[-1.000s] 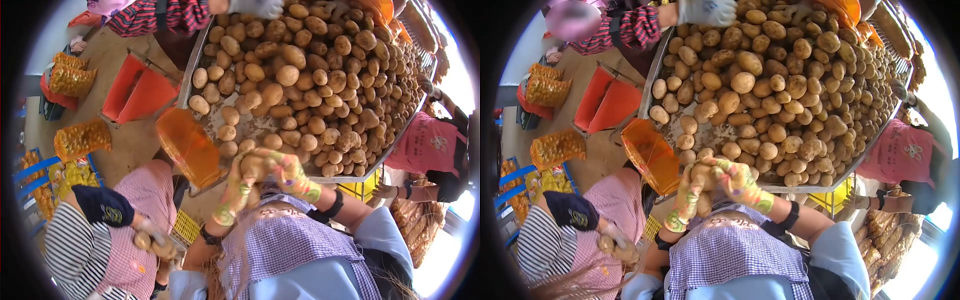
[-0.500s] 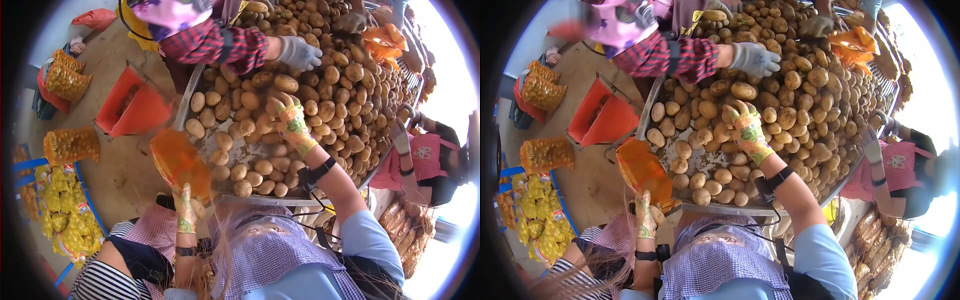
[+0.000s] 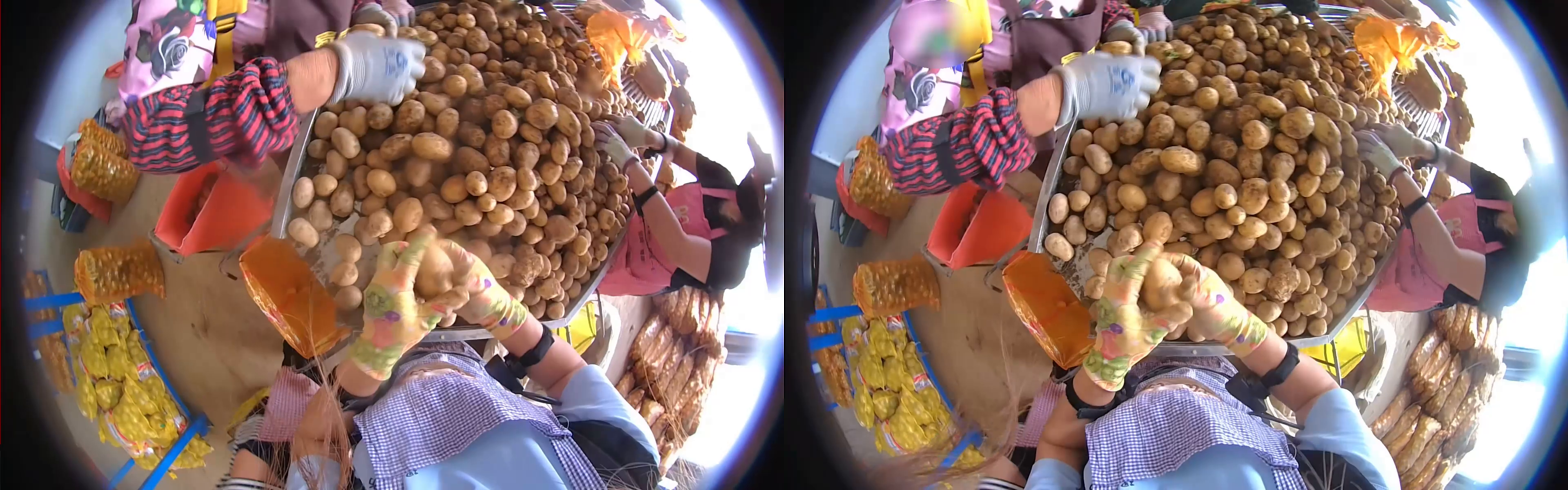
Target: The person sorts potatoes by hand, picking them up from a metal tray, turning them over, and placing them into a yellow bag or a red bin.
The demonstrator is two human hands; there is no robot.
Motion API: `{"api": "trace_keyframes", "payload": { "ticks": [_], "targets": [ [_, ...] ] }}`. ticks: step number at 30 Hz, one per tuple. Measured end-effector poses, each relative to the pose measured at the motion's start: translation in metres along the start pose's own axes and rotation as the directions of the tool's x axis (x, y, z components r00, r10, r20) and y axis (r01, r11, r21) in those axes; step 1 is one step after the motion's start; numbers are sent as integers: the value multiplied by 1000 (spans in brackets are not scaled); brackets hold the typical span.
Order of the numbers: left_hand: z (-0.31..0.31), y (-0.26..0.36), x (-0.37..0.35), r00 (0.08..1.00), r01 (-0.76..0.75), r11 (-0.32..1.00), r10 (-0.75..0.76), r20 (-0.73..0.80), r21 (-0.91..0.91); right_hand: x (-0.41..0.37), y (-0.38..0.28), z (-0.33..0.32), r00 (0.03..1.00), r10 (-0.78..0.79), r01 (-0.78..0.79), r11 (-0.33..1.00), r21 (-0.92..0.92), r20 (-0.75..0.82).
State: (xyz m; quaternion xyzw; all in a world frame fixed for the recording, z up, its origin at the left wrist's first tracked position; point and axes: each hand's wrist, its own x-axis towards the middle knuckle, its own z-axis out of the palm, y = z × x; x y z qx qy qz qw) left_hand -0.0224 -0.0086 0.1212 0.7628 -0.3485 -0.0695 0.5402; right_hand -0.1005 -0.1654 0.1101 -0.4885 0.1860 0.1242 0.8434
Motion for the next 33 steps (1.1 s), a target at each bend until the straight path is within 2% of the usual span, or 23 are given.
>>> {"api": "trace_keyframes", "payload": {
  "ticks": [2, 3, 4, 5, 8, 10, 12, 14, 16, 17, 18, 20, 21, 22, 23, 24, 25, 26, 28, 29, 30, 32, 33],
  "targets": [
    [11, 3, -2, 1000, -7, 1000, 7, 2, -6, -2, 8, 2, 984, -178, 175, 976, 131, 11],
    [14, 5, -3, 999, 26, 996, -23, 39, -85, -9, 10, 2, 983, -184, 182, 973, 139, 4],
    [17, 5, -5, 996, 64, 985, -53, 77, -162, -18, 11, 2, 988, -154, 154, 962, 225, -18],
    [21, 2, -9, 997, 26, 989, -15, 77, -148, -24, 12, 2, 992, -119, 124, 943, 310, -35],
    [26, -12, -18, 990, 48, 985, -24, 140, -168, -33, 22, -1, 999, -20, 39, 905, 424, -50],
    [28, -17, -24, 991, 65, 979, -41, 125, -192, -37, 32, -1, 998, -22, 46, 899, 436, -60],
    [28, -23, -32, 984, 113, 981, -88, 156, -158, -35, 50, -8, 998, 29, -4, 886, 463, -47],
    [28, -25, -35, 986, 131, 986, -119, 114, -107, -35, 57, -9, 1000, 23, -17, 901, 433, -8],
    [21, -32, -40, 962, 234, 972, -232, 146, 4, -39, 60, -2, 998, 45, -56, 959, 276, 46],
    [18, -26, -40, 970, 216, 974, -207, 131, -66, -40, 62, 3, 996, 60, -73, 978, 195, 70],
    [17, -29, -45, 968, 223, 973, -213, 130, -64, -41, 63, 6, 995, 66, -79, 977, 198, 73],
    [10, -36, -51, 965, 227, 962, -200, 170, -152, -41, 63, 11, 979, 98, -154, 930, 332, 180],
    [-3, -35, -60, 840, 538, 777, -460, 287, -328, -45, 68, 14, 988, 146, -155, 886, 437, 54],
    [-2, -50, -78, 823, 543, 644, -534, 190, -540, -44, 65, 12, 988, 145, -156, 887, 434, 58],
    [-11, -59, -93, 839, 537, 799, -539, 72, -269, -43, 58, 9, 970, 192, -244, 753, 611, 150],
    [-18, -62, -104, 861, 508, 861, -507, -38, 34, -43, 50, 9, 945, 217, -328, 578, 748, 246],
    [-25, -48, -106, 804, 591, 806, -587, -93, 19, -44, 37, 16, 946, 245, -314, 551, 773, 210],
    [-28, -42, -109, 802, 594, 804, -590, -95, 18, -43, 35, 18, 945, 248, -318, 550, 773, 212],
    [-31, -29, -114, 815, 579, 801, -569, 111, -149, -44, 36, 20, 952, 173, -307, 550, 777, 253],
    [-25, -10, -110, 874, 485, 858, -482, 59, -171, -42, 41, 19, 947, 120, -315, 536, 783, 299],
    [-23, 4, -103, 962, 272, 962, -272, 34, 12, -42, 43, 21, 943, 126, -325, 540, 776, 308],
    [-15, 34, -86, 997, 81, 997, -81, -20, 17, -42, 44, 31, 950, 220, -308, 539, 784, 222],
    [-9, 36, -83, 998, 62, 991, -63, 11, 117, -41, 47, 34, 958, 192, -285, 550, 785, 214]
  ]
}}
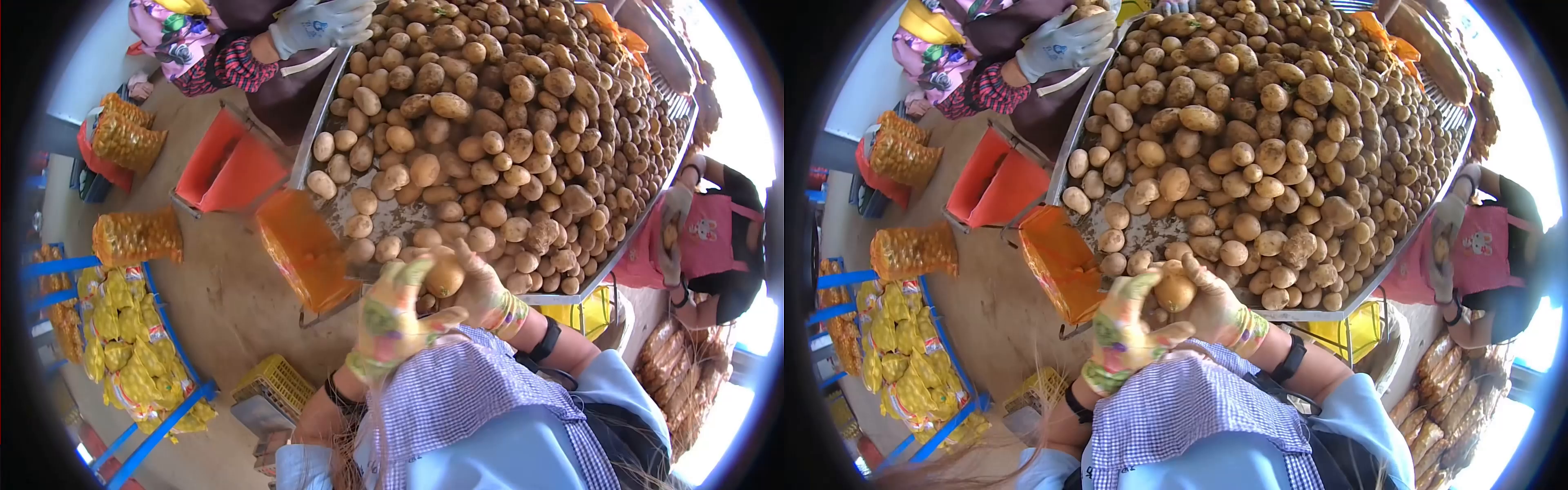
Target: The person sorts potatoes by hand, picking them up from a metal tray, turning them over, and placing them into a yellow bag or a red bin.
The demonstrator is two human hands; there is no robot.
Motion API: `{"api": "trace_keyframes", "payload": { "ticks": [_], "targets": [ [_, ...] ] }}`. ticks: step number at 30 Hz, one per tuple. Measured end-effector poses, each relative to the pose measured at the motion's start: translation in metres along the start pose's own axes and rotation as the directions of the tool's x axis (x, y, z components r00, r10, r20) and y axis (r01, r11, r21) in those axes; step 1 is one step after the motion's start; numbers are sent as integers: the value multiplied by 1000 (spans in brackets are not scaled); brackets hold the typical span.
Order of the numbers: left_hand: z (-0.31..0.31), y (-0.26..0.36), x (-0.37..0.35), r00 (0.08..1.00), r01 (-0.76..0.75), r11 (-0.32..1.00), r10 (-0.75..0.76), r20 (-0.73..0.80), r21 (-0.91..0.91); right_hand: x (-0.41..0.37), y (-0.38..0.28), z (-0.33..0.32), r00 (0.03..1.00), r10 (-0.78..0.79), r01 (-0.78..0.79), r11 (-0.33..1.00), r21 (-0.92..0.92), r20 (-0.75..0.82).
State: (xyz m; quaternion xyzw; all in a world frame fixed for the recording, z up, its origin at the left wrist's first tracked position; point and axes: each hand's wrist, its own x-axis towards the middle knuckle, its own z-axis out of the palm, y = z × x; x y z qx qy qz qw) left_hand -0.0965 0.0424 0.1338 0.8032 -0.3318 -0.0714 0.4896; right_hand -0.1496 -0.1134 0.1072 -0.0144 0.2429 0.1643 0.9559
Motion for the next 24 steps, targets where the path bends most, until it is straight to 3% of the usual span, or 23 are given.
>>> {"api": "trace_keyframes", "payload": {
  "ticks": [2, 3, 7, 9, 10, 11, 19, 24],
  "targets": [
    [13, -7, 1, 996, -93, 985, 94, 5, 146, 0, 5, -2, 998, -55, 54, 998, -13, -41],
    [14, -11, 0, 995, -95, 984, 96, 0, 151, -1, 4, -2, 991, -88, 86, 996, -21, -98],
    [22, -10, -1, 984, -162, 971, 173, -51, 176, 1, 11, 0, 990, -117, 120, 992, 32, -79],
    [30, -16, -3, 977, -172, 967, 191, -90, 190, 4, 14, -13, 991, -116, 109, 989, 97, 71],
    [35, -17, -2, 964, -191, 956, 225, -140, 221, 4, 13, -11, 988, -151, 151, 988, 6, -39],
    [38, -18, -2, 964, -195, 955, 229, -139, 223, 1, 12, -9, 988, -153, 153, 988, 6, -35],
    [57, -24, -2, 974, -107, 994, 111, -199, 29, -11, 12, -10, 947, -280, 246, 946, -211, -154],
    [53, -27, 8, 997, -10, 994, 2, -79, -106, -11, 10, -16, 953, -271, 263, 962, -80, -133]
  ]
}}
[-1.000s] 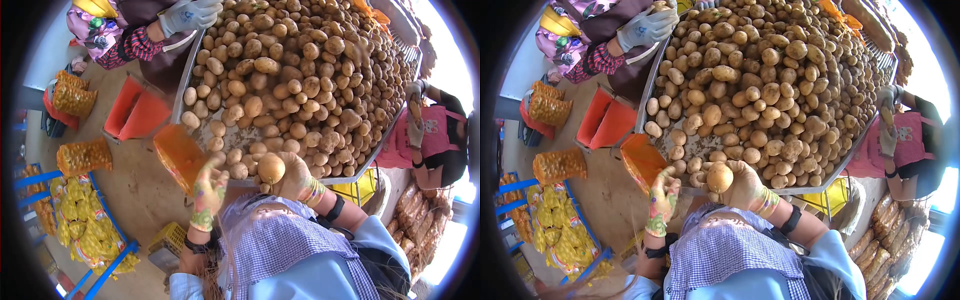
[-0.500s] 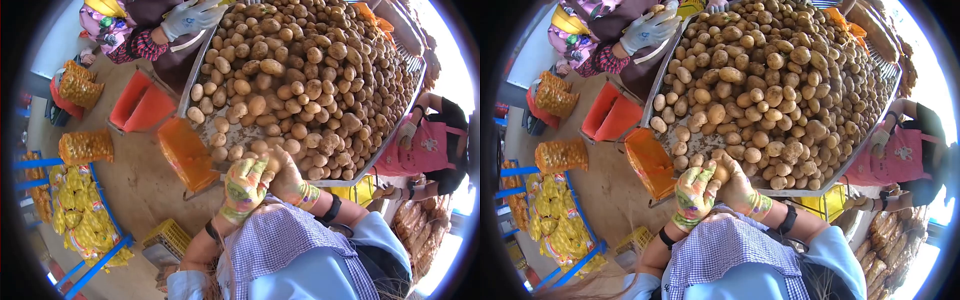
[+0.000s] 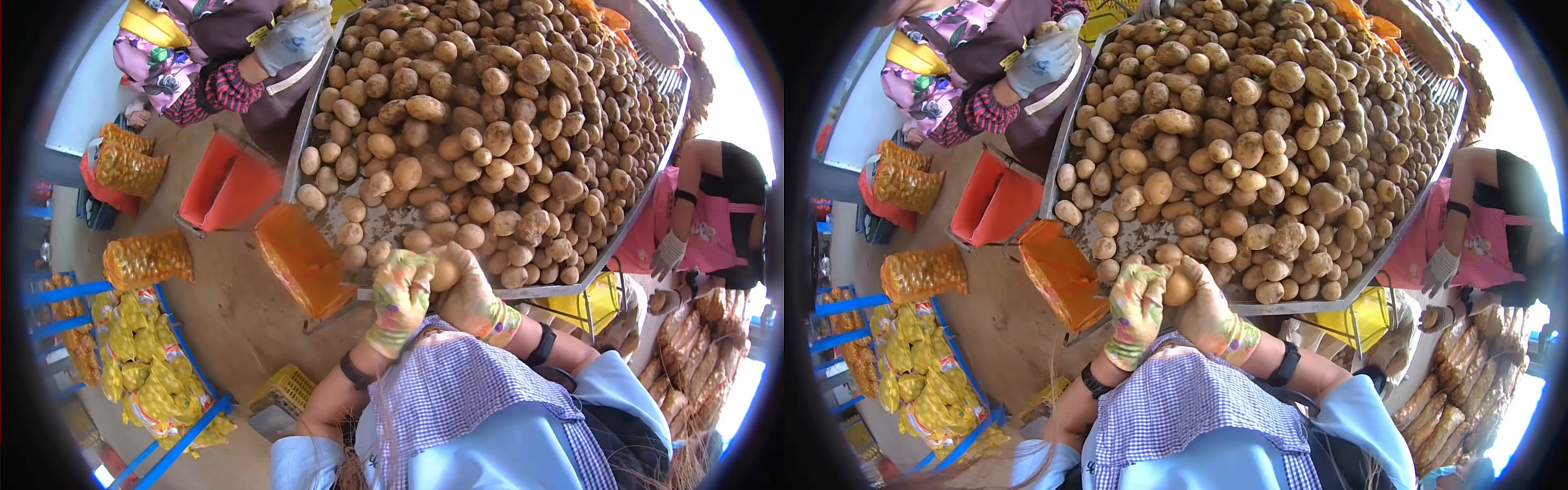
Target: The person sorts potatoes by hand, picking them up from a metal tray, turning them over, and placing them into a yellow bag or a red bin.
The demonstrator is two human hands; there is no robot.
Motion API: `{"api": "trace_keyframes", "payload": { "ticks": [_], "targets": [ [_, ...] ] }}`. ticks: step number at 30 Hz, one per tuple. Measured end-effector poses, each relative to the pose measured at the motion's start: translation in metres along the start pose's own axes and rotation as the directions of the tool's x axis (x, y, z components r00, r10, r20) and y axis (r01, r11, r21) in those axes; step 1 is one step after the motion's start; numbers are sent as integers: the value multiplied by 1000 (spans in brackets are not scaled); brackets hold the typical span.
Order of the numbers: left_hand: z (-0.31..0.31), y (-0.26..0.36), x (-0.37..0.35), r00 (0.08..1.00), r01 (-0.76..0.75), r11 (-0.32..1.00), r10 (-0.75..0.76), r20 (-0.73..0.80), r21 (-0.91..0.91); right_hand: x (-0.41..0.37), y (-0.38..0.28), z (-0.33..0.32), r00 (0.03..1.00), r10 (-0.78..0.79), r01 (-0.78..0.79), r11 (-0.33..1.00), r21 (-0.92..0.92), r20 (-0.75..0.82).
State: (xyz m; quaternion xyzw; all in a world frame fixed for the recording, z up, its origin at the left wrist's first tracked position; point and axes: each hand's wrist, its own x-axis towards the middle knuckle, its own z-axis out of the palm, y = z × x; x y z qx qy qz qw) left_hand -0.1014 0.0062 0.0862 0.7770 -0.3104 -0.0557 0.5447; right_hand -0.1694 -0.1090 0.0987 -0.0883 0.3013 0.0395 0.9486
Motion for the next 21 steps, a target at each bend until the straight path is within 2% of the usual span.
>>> {"api": "trace_keyframes", "payload": {
  "ticks": [1, 2, 3, 5, 6, 7, 8, 9, 10, 11, 12, 14, 17, 19, 21],
  "targets": [
    [-1, -1, 2, 998, 53, 996, -50, 31, -72, -3, -4, 4, 999, 28, -30, 999, 43, 41],
    [0, -2, 2, 987, 146, 955, -159, -29, -258, -8, -10, 10, 972, 55, -92, 984, 152, 230],
    [9, 2, 3, 923, 251, 733, -377, -71, -632, -8, -12, 10, 972, 44, -81, 984, 158, 229],
    [-7, 6, -3, 941, 289, 718, -334, 50, -633, -10, -15, 7, 994, -39, 28, 994, 102, 101],
    [-10, 7, -7, 971, 235, 829, -225, 82, -507, -9, -18, 2, 990, -17, -7, 986, 168, 143],
    [-13, 11, -7, 985, 157, 915, -117, 126, -373, -11, -20, -1, 990, -24, 0, 985, 174, 138],
    [-21, 32, 2, 992, 2, 998, 7, 124, -67, -13, -20, -4, 983, -15, -21, 981, 195, 183],
    [-15, 25, -4, 992, -8, 999, 14, 122, -48, -13, -20, -5, 973, -5, -45, 976, 213, 229],
    [-14, 23, 1, 988, -123, 992, 121, 99, 8, -18, -21, 3, 978, -28, 10, 996, 89, 207],
    [-13, 23, 6, 970, -235, 970, 229, 82, 64, -17, -20, 3, 978, -32, 13, 995, 94, 206],
    [-13, 26, 7, 969, -237, 969, 232, 89, 62, -18, -20, 3, 988, -37, 22, 995, 98, 147],
    [-14, 34, 9, 992, -44, 999, 45, 115, -14, -19, -21, -1, 995, -45, 37, 994, 104, 85],
    [-14, 36, 14, 993, -21, 998, 27, 112, -57, -18, -21, -7, 986, -63, 39, 988, 152, 157],
    [-13, 37, 14, 993, -29, 997, 38, 114, -74, -16, -20, -7, 990, -123, 117, 989, 90, 68],
    [-12, 38, 16, 992, -38, 995, 48, 117, -89, -23, -21, 1, 987, -148, 143, 987, 76, 67]
  ]
}}
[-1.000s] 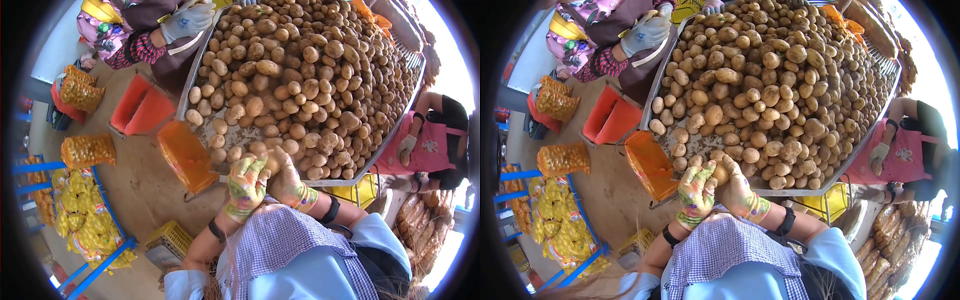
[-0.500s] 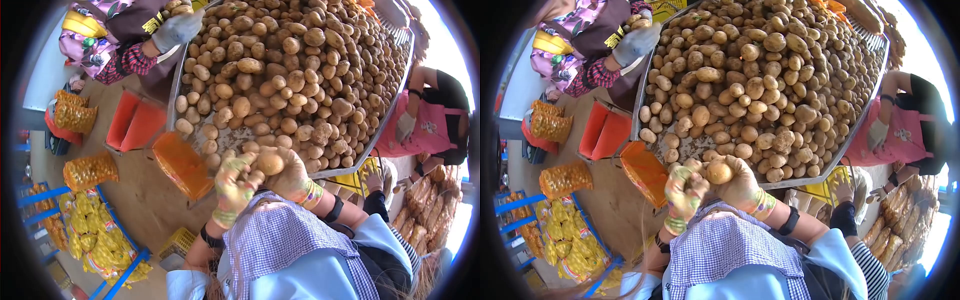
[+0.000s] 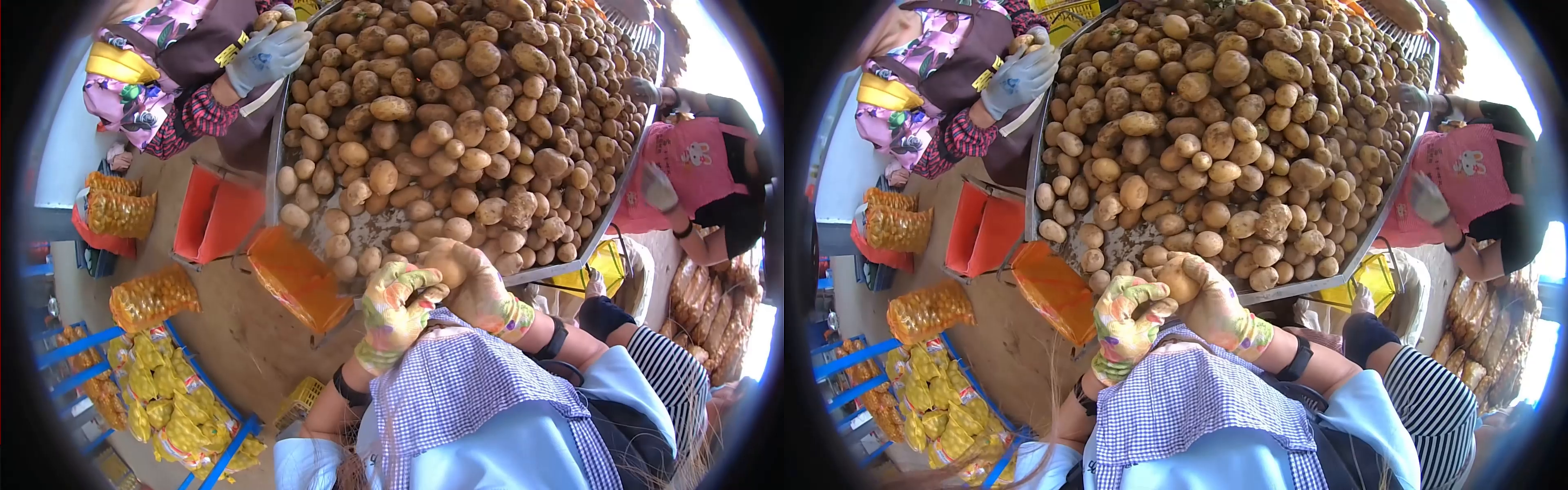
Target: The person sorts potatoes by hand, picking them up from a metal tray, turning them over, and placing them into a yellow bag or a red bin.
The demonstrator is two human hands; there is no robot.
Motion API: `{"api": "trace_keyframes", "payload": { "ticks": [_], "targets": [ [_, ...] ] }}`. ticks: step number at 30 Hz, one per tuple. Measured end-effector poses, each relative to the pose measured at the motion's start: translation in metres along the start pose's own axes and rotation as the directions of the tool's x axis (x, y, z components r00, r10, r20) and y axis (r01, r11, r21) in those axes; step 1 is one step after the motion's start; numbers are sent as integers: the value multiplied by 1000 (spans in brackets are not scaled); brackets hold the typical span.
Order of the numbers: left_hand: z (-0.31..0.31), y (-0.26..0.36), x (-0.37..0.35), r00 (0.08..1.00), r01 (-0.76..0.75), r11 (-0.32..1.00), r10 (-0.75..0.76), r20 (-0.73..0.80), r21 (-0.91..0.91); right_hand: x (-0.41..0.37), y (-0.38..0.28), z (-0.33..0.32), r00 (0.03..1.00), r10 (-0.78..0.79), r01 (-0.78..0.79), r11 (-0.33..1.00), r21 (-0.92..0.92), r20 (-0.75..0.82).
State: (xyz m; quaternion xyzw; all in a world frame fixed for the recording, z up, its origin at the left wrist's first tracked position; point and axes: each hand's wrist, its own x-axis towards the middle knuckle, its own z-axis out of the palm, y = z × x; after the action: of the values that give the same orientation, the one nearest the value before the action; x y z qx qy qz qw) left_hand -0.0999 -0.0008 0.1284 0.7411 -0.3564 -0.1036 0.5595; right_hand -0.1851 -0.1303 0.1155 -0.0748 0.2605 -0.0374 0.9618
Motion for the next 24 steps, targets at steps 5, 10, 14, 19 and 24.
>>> {"api": "trace_keyframes", "payload": {
  "ticks": [5, 10, 14, 19, 24],
  "targets": [
    [7, -2, -1, 986, 154, 973, -140, 90, -173, -4, -1, 5, 999, -48, 47, 999, -27, -17],
    [13, -10, 3, 996, -30, 989, 41, 75, -145, 0, -5, -5, 999, 12, -12, 1000, -2, -50],
    [11, -15, -10, 950, 268, 829, -311, -6, -491, 1, -14, 8, 999, 45, -49, 980, 195, 25],
    [-14, -34, -17, 814, 545, 572, -537, 223, -613, 1, -25, 0, 993, 84, -99, 977, 188, 84],
    [-2, -4, 3, 898, 439, 799, -384, 212, -410, -5, -18, 9, 997, 50, -59, 987, 152, 65]
  ]
}}
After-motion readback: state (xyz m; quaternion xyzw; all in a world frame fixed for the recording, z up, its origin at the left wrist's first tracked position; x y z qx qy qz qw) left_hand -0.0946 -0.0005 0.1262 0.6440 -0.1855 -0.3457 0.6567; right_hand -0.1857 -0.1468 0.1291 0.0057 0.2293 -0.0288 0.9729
